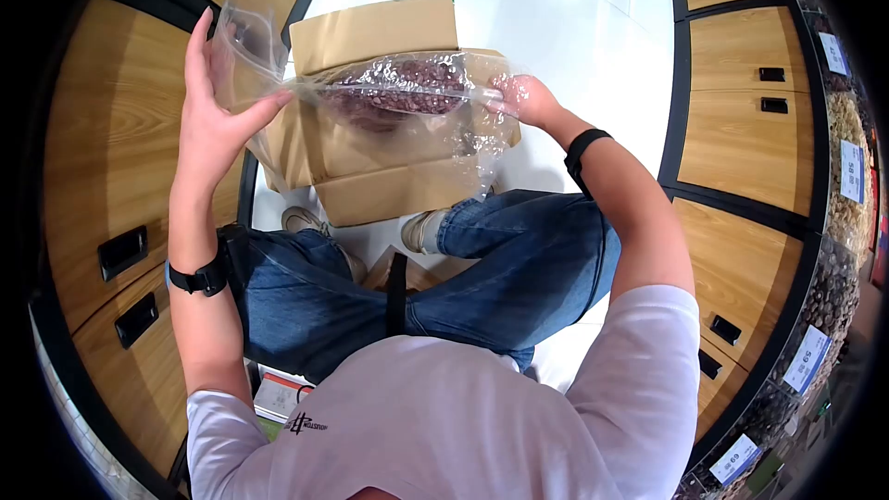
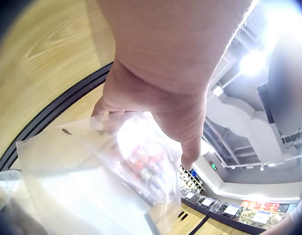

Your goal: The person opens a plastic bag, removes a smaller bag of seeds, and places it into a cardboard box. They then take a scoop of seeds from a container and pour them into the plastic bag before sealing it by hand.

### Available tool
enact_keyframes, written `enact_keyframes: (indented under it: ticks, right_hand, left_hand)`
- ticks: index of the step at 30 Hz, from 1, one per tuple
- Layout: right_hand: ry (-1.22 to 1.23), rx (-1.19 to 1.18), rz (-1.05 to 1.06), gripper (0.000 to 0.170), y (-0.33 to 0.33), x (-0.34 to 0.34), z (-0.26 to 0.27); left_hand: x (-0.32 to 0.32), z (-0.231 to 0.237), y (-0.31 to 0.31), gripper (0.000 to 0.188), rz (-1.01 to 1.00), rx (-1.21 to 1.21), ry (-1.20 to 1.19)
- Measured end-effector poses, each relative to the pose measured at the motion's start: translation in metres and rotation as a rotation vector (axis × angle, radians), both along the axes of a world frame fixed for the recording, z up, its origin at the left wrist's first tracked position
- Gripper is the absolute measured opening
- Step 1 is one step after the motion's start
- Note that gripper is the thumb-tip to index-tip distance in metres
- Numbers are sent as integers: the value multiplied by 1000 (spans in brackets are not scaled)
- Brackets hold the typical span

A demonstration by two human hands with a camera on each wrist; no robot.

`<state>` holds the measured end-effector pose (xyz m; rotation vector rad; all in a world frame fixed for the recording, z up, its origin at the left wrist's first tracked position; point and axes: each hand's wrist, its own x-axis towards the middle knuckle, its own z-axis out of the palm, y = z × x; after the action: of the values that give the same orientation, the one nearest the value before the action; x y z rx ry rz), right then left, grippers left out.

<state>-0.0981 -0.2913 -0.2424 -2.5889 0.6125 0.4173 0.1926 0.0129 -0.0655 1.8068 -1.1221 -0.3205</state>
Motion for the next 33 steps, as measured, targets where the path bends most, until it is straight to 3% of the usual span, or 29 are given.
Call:
enact_keyframes:
  ticks: [3,5,7,11,15,17,21,23,29,30,31,33]
  right_hand:
    - [-77,23,-41,51,4,-32,-22]
    - [34,-93,-39,47,2,-49,-27]
    - [-80,-93,-37,43,10,-68,-15]
    - [-74,47,-106,44,23,-89,-14]
    - [-213,166,-108,59,36,-72,-69]
    - [-314,75,-109,55,49,-62,-87]
    - [-174,6,-230,45,80,-29,-64]
    - [-254,22,-272,45,86,-20,-78]
    - [-157,87,-371,53,99,-22,-58]
    - [-167,111,-425,53,104,-21,-52]
    - [-346,44,-427,52,117,-20,-41]
    - [-384,29,-371,52,134,-27,-18]
  left_hand:
    - [-10,1,-11,105,-52,-9,-5]
    - [-15,-1,-18,105,-74,-18,1]
    - [-19,-3,-23,105,-94,-31,5]
    - [-27,-8,-28,103,-93,-13,-4]
    - [-14,-12,-33,107,-152,-37,-110]
    - [-21,-12,-41,103,-247,-119,16]
    - [-27,-4,-58,108,-338,-213,120]
    - [-18,5,-59,110,-346,-240,129]
    - [-19,8,-68,116,-375,-287,197]
    - [-22,14,-66,118,-364,-288,239]
    - [-21,17,-61,119,-358,-281,282]
    - [-24,32,-43,121,-334,-301,245]
